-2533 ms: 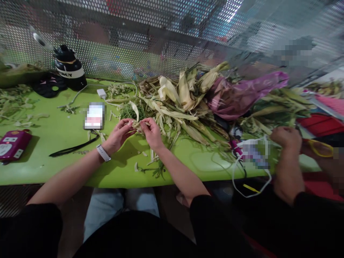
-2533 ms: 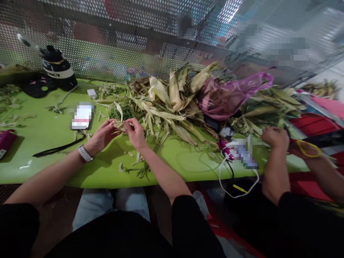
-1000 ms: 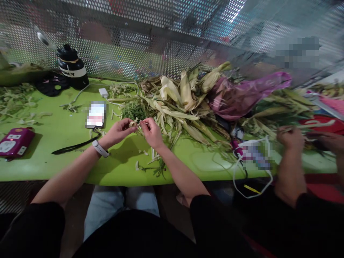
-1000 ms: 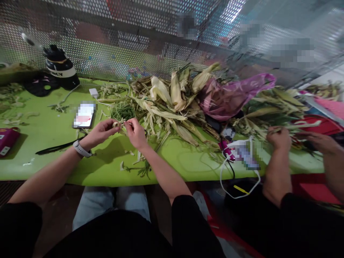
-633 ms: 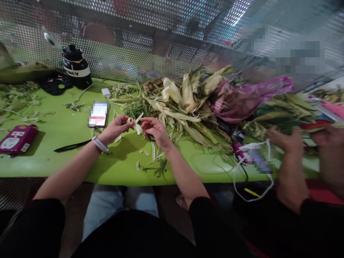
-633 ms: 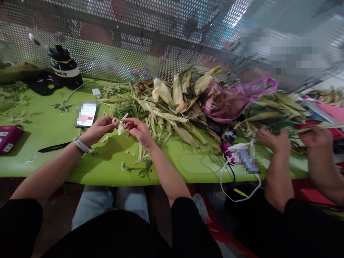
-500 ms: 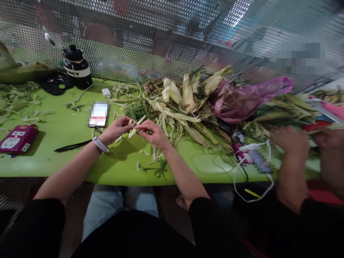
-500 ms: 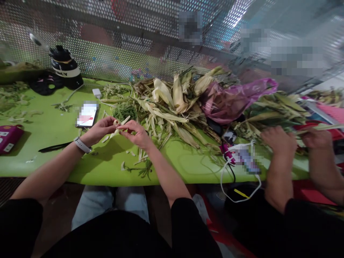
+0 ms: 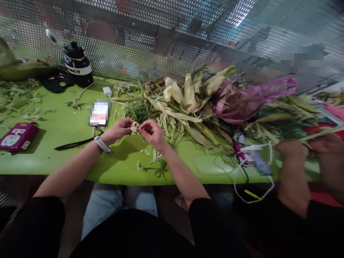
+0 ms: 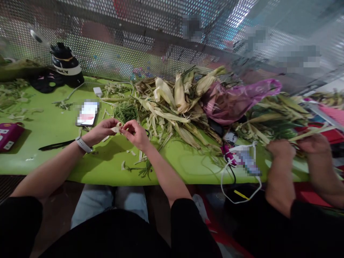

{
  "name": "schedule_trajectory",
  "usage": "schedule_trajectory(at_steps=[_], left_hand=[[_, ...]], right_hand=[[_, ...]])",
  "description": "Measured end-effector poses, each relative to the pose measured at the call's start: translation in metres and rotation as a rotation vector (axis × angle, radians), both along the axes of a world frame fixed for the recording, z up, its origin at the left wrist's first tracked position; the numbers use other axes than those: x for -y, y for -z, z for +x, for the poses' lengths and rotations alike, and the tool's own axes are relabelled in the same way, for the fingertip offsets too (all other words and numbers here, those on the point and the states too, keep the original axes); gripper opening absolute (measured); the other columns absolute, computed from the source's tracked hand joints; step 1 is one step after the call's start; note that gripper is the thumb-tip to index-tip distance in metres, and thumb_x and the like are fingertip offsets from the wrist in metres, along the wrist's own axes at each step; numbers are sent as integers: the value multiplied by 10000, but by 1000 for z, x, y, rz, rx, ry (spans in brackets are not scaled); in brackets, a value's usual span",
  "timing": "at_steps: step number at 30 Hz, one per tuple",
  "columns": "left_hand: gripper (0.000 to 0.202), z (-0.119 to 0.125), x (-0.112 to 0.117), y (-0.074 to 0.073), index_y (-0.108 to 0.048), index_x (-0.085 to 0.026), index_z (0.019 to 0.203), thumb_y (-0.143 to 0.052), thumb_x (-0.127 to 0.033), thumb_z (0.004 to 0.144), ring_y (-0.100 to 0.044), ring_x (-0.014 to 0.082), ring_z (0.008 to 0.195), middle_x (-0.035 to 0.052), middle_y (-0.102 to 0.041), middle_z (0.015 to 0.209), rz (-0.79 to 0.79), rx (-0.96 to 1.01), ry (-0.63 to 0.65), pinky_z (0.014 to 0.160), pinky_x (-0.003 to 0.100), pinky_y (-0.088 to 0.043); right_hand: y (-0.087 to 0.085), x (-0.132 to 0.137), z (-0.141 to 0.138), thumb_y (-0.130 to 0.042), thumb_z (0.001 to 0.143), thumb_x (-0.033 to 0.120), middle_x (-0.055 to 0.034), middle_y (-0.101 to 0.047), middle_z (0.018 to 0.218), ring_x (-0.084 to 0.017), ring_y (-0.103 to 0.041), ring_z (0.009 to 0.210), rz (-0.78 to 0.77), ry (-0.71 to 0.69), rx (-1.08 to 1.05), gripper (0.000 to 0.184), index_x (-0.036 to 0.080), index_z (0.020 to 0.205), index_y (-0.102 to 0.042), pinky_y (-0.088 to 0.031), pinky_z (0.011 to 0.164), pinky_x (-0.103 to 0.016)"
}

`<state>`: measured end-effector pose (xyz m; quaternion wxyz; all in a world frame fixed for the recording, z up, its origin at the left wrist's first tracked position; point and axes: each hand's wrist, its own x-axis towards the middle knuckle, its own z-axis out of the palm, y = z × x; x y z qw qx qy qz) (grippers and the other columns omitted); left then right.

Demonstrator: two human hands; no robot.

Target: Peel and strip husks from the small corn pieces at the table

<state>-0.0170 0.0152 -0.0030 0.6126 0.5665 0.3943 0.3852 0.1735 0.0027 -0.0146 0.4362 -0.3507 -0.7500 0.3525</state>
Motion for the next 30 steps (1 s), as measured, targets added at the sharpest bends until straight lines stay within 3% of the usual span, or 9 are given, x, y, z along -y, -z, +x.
schedule_trajectory(at_steps=[3, 6, 11, 17, 21, 27, 30], left_hand=[[224, 1, 0, -1, -579, -139, 873, -675, -56, 688, -546, 80, 667, -17, -603, 771, -25, -28, -34, 640, 233, -417], [203, 2, 1, 1, -574, -145, 850, -679, -70, 694, -550, 81, 653, -18, -614, 751, -26, -34, -27, 624, 231, -413], [228, 3, 1, 8, -576, -144, 874, -733, -246, 744, -594, 101, 690, 11, -652, 771, 0, 0, 55, 639, 249, -423], [321, 3, 0, 10, -572, -143, 867, -784, -329, 714, -569, 95, 641, 7, -652, 746, -22, -23, 12, 604, 246, -407], [353, 3, -2, 13, -558, -136, 866, -793, -340, 701, -580, 100, 661, 18, -665, 763, -39, -14, -3, 616, 245, -406], [332, 4, -5, 20, -562, -138, 851, -793, -322, 700, -574, 91, 641, -2, -641, 733, -11, 36, -35, 609, 236, -404], [318, 5, -4, 17, -545, -146, 872, -780, -301, 724, -578, 94, 641, 7, -652, 739, 22, 21, -51, 604, 238, -405]], right_hand=[[-1, -2, 1, -553, 909, 495, -28, -623, 868, -126, -584, 719, 91, 13, 52, 350, 223, 1126, -588, -504, 660, -267], [-4, -1, 0, -549, 911, 468, -62, -623, 931, -166, -605, 836, 172, 45, 90, 272, 225, 980, -649, -513, 737, -313], [4, 1, -3, -536, 900, 490, -17, -629, 879, -93, -557, 544, -154, 54, -113, 273, 240, 1007, -560, -469, 508, -250], [-1, 0, -5, -595, 841, 404, -3, -634, 849, -98, -595, 626, -331, -5, -266, 241, 216, 990, -599, -539, 638, -270], [-9, 4, -7, -649, 812, 403, -20, -636, 892, -122, -621, 734, -251, -33, -256, 218, 206, 906, -656, -541, 737, -296], [-5, 5, -7, -597, 860, 486, 12, -593, 679, -122, -570, 600, -300, 5, -178, 282, 206, 886, -606, -485, 596, -272], [-3, 3, -6, -591, 865, 449, -29, -589, 840, -125, -557, 700, -108, 118, -102, 270, 196, 774, -597, -454, 604, -266]])
